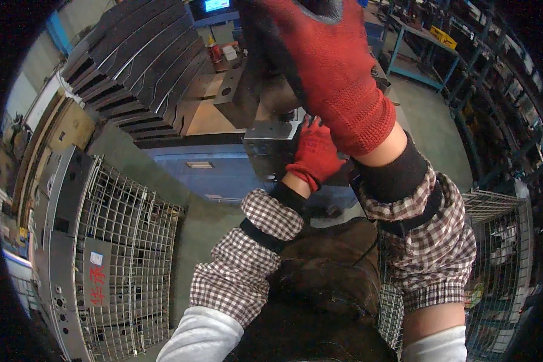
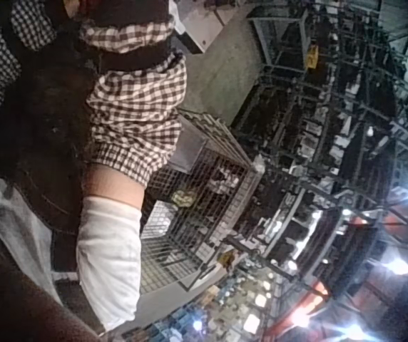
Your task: Bending metal plates using a press machine on a fabrication floor.
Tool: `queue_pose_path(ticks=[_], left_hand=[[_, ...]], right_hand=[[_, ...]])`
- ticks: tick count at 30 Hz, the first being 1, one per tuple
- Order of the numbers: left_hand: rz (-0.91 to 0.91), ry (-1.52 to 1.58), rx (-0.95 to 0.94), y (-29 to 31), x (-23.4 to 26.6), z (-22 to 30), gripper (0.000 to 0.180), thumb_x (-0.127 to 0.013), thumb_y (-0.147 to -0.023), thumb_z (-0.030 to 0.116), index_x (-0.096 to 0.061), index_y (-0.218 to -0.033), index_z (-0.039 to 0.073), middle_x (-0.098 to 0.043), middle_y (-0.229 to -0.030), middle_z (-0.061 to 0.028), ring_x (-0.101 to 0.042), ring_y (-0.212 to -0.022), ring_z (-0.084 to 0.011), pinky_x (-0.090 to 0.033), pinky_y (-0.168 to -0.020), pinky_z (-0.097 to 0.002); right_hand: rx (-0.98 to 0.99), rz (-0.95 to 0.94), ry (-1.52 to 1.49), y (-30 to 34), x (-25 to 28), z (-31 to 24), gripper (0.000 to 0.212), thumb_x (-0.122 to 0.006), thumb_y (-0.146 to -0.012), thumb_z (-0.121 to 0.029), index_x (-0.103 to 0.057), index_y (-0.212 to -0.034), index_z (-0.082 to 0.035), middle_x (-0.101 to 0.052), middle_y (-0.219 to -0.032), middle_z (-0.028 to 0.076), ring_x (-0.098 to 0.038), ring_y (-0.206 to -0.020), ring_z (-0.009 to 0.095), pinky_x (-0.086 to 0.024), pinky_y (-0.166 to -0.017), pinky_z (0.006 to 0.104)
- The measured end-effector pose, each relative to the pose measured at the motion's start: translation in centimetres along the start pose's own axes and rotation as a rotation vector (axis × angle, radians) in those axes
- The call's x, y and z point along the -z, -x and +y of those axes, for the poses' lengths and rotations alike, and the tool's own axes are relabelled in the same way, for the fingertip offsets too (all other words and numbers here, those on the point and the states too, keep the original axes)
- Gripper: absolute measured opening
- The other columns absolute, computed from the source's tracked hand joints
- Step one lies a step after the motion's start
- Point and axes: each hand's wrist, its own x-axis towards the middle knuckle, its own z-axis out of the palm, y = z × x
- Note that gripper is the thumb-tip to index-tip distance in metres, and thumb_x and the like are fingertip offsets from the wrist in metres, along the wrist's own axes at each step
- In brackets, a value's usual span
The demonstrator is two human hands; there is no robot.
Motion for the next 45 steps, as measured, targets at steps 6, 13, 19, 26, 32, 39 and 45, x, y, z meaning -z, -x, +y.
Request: queue_pose_path(ticks=[6,13,19,26,32,39,45], left_hand=[[0.013,-0.081,-0.004,0.3,-0.6,-0.1,0.095,-0.071,-0.077,0.067,-0.046,-0.155,0.02,-0.044,-0.156,-0.0189,-0.032,-0.149,-0.0382,-0.014,-0.127,-0.0537],[0.09,-0.013,-0.003,0.6,-0.6,-0.2,0.099,-0.067,-0.079,0.071,-0.037,-0.16,0.023,-0.029,-0.167,-0.0156,-0.021,-0.155,-0.0367,-0.01,-0.127,-0.056],[0.046,0.038,-0.031,0.6,0.2,-0.3,0.097,-0.068,-0.079,0.069,-0.038,-0.16,0.024,-0.032,-0.167,-0.012,-0.024,-0.153,-0.0373,-0.011,-0.127,-0.0559],[0.069,-0.013,-0.042,0.6,0.6,0.3,0.089,-0.073,-0.078,0.062,-0.048,-0.153,0.022,-0.038,-0.16,-0.0142,-0.031,-0.148,-0.038,-0.016,-0.125,-0.0552],[0.164,0.015,-0.067,0.4,-0.3,0.0,0.082,-0.077,-0.074,0.055,-0.055,-0.145,0.019,-0.049,-0.147,-0.0158,-0.042,-0.138,-0.0367,-0.023,-0.122,-0.0545],[0.419,0.644,-0.134,0.8,-1.5,-2.4,0.08,-0.08,-0.072,0.047,-0.055,-0.141,0.015,-0.059,-0.133,-0.017,-0.053,-0.13,-0.0361,-0.029,-0.12,-0.0532],[0.247,0.035,-0.133,-0.1,2.7,0.4,0.082,-0.075,-0.078,0.052,-0.052,-0.145,0.013,-0.061,-0.129,-0.0175,-0.054,-0.127,-0.0403,-0.029,-0.12,-0.054]], right_hand=[[-0.054,0.006,-0.171,-0.4,-0.1,-1.6,0.05,-0.07,-0.096,-0.011,-0.051,-0.142,-0.005,-0.059,-0.126,0.021,-0.065,-0.111,0.035,-0.051,-0.096,0.0448],[-0.541,-0.035,-0.748,-1.9,0.0,-2.6,0.054,-0.072,-0.096,-0.018,-0.046,-0.139,0.001,-0.063,-0.121,0.021,-0.066,-0.107,0.032,-0.052,-0.093,0.0441],[-0.445,-0.035,-0.679,-1.0,-0.4,-1.7,0.052,-0.069,-0.098,-0.021,-0.046,-0.139,0.002,-0.063,-0.122,0.021,-0.066,-0.11,0.032,-0.053,-0.093,0.0445],[-0.385,0.024,-0.542,-1.0,-0.5,-1.6,0.047,-0.062,-0.102,-0.014,-0.044,-0.141,0.004,-0.063,-0.123,0.023,-0.065,-0.115,0.033,-0.053,-0.096,0.0477],[-0.279,-0.002,-0.368,-1.6,0.1,-1.2,0.046,-0.063,-0.101,-0.013,-0.046,-0.14,0.004,-0.063,-0.12,0.024,-0.064,-0.113,0.035,-0.051,-0.096,0.0461],[-0.176,0.018,-0.328,-3.8,1.7,-0.5,0.043,-0.056,-0.104,-0.017,-0.049,-0.142,0.003,-0.063,-0.128,0.021,-0.064,-0.116,0.032,-0.049,-0.101,0.043],[-0.218,0.046,-0.551,-7.6,9.7,4.2,0.042,-0.051,-0.107,-0.02,-0.051,-0.143,0.002,-0.062,-0.134,0.018,-0.063,-0.118,0.029,-0.047,-0.105,0.0403]])
